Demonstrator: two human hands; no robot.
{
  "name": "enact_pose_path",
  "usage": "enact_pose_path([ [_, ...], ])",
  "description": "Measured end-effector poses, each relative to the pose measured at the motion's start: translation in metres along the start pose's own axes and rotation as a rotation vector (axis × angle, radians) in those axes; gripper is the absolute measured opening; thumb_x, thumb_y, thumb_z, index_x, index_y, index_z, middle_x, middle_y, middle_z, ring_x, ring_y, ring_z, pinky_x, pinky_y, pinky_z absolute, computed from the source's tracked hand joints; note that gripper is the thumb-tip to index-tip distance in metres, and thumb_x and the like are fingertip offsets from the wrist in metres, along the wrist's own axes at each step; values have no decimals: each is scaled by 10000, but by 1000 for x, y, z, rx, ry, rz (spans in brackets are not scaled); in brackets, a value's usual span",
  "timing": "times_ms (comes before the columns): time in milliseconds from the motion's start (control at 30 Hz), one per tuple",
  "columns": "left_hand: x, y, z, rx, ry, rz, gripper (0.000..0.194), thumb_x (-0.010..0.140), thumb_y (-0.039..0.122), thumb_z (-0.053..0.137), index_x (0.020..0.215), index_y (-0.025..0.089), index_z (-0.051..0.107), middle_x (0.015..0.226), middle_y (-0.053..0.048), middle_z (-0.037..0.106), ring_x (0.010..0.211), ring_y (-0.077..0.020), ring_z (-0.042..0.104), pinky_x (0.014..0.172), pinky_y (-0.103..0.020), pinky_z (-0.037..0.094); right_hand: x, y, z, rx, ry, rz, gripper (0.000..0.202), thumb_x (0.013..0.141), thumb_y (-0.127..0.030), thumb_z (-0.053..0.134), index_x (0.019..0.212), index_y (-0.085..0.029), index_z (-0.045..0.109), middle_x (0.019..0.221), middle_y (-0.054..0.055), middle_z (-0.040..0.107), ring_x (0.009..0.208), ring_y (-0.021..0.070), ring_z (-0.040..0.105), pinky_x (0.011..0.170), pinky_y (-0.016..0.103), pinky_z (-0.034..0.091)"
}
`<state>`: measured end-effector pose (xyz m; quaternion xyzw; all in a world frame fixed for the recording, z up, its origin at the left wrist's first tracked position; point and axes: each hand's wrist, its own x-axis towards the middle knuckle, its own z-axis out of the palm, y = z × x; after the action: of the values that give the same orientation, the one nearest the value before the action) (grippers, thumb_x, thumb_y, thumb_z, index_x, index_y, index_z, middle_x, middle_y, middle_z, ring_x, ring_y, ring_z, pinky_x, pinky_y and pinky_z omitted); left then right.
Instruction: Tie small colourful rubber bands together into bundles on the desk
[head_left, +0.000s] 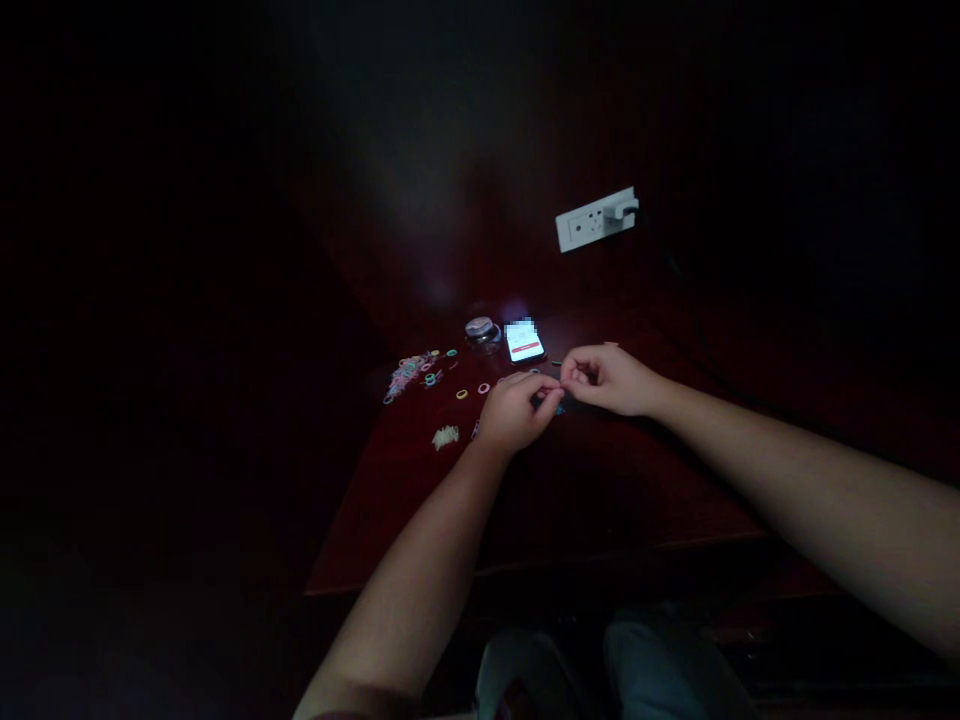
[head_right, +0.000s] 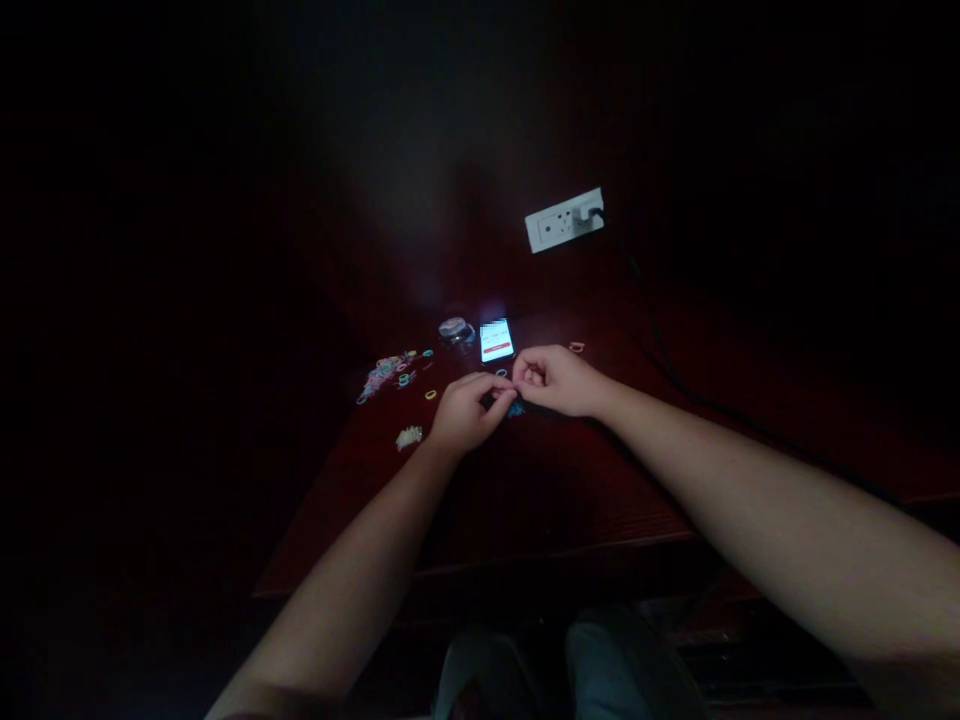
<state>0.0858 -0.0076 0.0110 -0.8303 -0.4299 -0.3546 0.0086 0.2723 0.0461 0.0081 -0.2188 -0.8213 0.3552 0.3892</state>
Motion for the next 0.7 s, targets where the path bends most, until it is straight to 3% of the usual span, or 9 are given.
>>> enact_pose_path([
  [100,-11,-5,-14,18,32,-101,151,871,268,562,872,185,689,821,-27,700,777,-149,629,751,-260,488,0,3,0,27,40,-4,156,761,-303,637,774,-152,604,586,-35,517,516,85,449,481,210,336],
  [167,-22,-15,-30,15,42,-252,169,859,288,565,870,177,691,796,-25,699,707,-132,626,697,-240,484,0,10,-7,38,112,22,188,754,-331,649,814,-159,605,586,-31,524,512,95,462,483,223,353],
  [267,-42,-34,-60,60,-22,-481,187,834,306,578,847,171,707,730,-23,691,637,-125,611,634,-226,465,-1,23,-24,40,203,82,201,715,-350,662,788,-176,594,571,-34,506,497,102,448,481,238,350],
  [367,-53,-46,-83,142,-162,-626,195,806,305,595,838,168,730,732,-38,704,618,-131,609,603,-229,448,-1,33,-35,14,255,130,187,689,-347,660,746,-183,591,576,-15,524,514,115,458,493,251,356],
  [467,-53,-48,-86,173,-261,-676,184,779,287,616,845,169,741,756,-44,719,648,-143,629,612,-230,455,-1,36,-36,0,248,158,190,673,-349,657,735,-179,597,592,4,553,531,128,477,506,260,365],
  [600,-44,-46,-74,181,-293,-679,130,735,274,663,772,177,743,781,-44,730,693,-155,646,653,-235,468,-2,36,-34,-12,222,184,193,678,-357,645,732,-178,597,590,7,555,527,129,473,500,261,356],
  [700,-41,-52,-76,204,-296,-693,176,746,332,673,711,170,735,714,-50,717,643,-158,630,655,-248,467,-3,36,-36,-19,242,190,193,678,-358,640,732,-178,600,589,9,547,529,129,469,503,266,355],
])
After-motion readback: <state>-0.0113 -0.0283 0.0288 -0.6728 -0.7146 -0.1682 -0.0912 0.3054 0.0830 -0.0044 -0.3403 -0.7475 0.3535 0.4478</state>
